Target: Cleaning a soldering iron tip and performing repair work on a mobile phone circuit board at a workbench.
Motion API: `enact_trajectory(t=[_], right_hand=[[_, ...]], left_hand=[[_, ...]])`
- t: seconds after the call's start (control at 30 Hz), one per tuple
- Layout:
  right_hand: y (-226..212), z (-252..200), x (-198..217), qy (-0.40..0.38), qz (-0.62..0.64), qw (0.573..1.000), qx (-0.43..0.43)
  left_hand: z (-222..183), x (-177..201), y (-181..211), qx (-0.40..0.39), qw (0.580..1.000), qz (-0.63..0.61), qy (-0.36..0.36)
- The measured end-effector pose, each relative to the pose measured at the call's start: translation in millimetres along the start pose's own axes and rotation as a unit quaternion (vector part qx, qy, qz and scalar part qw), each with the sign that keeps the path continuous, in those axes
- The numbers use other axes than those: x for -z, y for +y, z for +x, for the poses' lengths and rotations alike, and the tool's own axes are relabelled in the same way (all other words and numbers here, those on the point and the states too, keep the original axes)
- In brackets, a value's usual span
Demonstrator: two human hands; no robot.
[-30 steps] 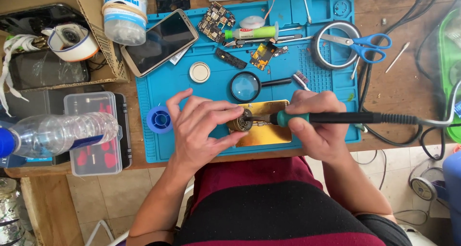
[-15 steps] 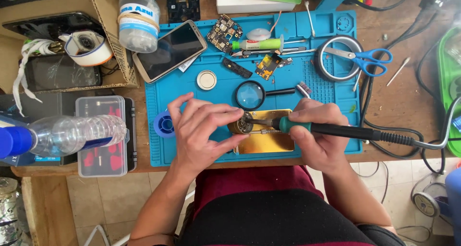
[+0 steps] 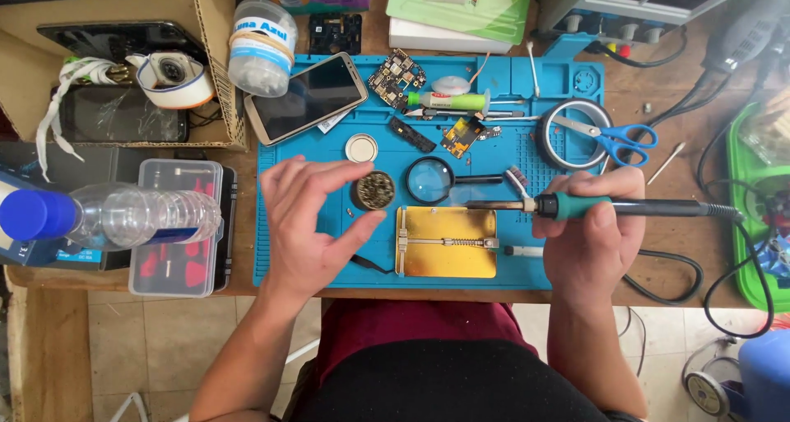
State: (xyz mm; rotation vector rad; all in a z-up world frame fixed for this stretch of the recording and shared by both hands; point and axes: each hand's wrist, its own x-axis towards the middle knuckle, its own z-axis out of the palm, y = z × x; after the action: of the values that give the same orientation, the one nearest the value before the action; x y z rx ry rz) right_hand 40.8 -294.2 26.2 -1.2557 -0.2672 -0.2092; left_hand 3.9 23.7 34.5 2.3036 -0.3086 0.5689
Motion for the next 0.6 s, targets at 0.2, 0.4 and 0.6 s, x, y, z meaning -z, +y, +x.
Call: enact_trajectory(t=[0.2, 0.4, 0.6], right_hand=[[2.5, -6.0, 12.4, 0.020, 0.020, 1.000, -0.003], [3.9, -4.8, 13.1, 0.003, 0.037, 0.999, -0.011], [5.6, -6.2, 9.9, 0.009, 0.013, 1.000, -0.014]], left_hand=[[12.0, 22.4, -8.6, 0.002, 0.988, 0.147, -0.038], [-2.4, 10.6, -20.1, 0.031, 0.982, 0.153, -0.110], [-2.3, 11.9, -20.2, 0.019, 0.990, 0.110, -0.087]])
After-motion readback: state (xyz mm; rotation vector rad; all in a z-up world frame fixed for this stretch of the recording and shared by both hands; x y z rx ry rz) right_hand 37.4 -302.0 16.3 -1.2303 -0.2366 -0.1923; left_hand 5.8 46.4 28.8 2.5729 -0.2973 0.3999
